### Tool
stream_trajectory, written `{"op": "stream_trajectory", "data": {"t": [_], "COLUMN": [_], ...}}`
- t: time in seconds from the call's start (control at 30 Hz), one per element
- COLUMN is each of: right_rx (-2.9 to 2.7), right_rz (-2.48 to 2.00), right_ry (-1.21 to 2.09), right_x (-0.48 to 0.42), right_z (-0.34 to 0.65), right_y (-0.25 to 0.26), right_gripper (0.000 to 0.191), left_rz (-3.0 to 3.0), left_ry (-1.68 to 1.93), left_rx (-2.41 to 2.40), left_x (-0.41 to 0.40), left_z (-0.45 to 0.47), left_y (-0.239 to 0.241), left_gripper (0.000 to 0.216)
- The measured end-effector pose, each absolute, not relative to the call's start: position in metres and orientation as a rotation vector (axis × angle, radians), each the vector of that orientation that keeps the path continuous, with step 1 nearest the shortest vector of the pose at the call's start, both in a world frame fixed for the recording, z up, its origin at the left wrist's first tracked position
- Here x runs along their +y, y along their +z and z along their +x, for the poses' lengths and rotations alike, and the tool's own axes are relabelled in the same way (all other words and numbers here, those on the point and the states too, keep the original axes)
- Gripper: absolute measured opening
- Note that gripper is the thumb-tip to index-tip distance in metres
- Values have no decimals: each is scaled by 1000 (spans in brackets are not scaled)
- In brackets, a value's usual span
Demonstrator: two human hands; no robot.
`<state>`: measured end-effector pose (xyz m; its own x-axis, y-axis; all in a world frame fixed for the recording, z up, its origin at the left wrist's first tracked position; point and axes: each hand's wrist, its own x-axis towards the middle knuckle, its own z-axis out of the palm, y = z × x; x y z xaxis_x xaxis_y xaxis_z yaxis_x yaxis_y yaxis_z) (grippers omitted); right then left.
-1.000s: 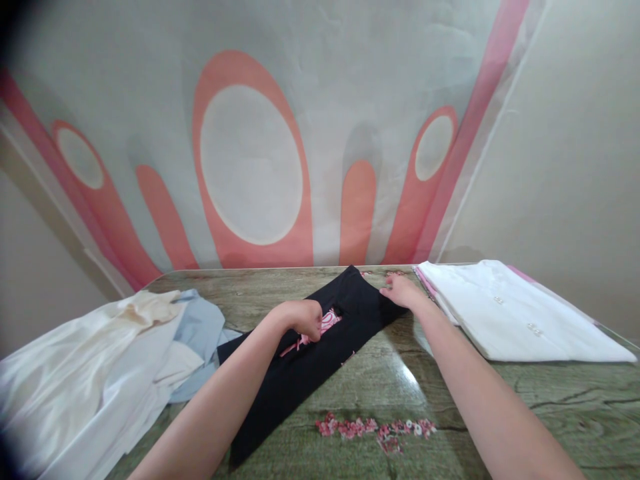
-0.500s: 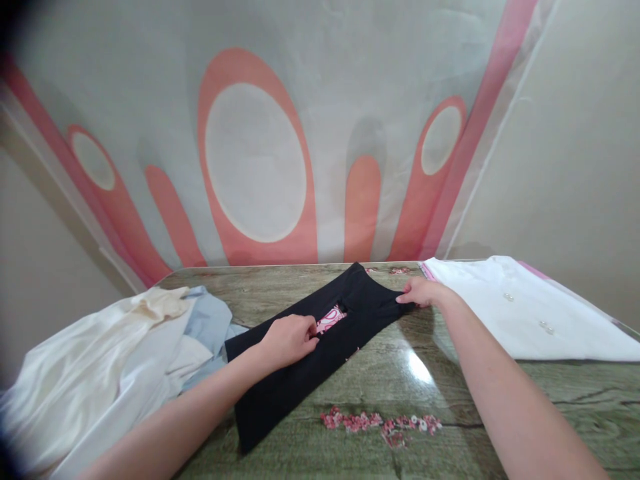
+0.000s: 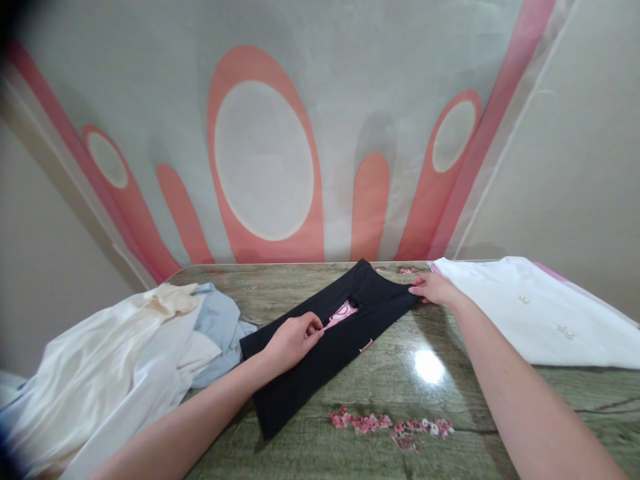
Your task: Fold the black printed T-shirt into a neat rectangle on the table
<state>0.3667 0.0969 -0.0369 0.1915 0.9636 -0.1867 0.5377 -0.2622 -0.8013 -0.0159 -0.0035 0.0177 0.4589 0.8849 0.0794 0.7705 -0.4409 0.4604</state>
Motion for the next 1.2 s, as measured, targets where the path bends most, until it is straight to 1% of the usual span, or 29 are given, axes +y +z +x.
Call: {"op": "stream_trajectory", "data": {"t": [0.2,0.37,0.47,0.53,0.7,0.83,0.9,1.03,1.13,1.2], "right_rx": [-1579,-1647,-1668,-1680,-1683,-1658,-1634,-1586,-1610,-1610], "right_rz": [-1859,-1858,-1856,-1875,-1918,-1957,-1954,-1954,-1998,-2054], "right_ry": [574,354,267,249,278,177,110,70,107,261], "right_x": [109,113,116,117,115,113,111,105,101,99], "right_z": [381,391,393,394,391,386,383,379,376,373], "right_y": [-56,-63,-68,-70,-67,-65,-64,-57,-45,-37], "right_gripper": [11,12,15,17,21,20,20,22,27,35], "left_rz": [2312,2277,2259,2275,2308,2266,2237,2245,2296,2323], "left_ry": [426,366,343,336,360,348,330,263,228,232], "left_rx": [1315,1263,1249,1254,1261,1229,1197,1157,1149,1161], "left_x": [-4,-7,-10,-13,-16,-15,-14,-14,-16,-18], "left_z": [-21,-25,-24,-23,-22,-23,-23,-26,-27,-27], "left_y": [18,20,22,23,28,31,30,29,31,33], "left_gripper": [38,44,51,54,48,44,45,54,58,56]}}
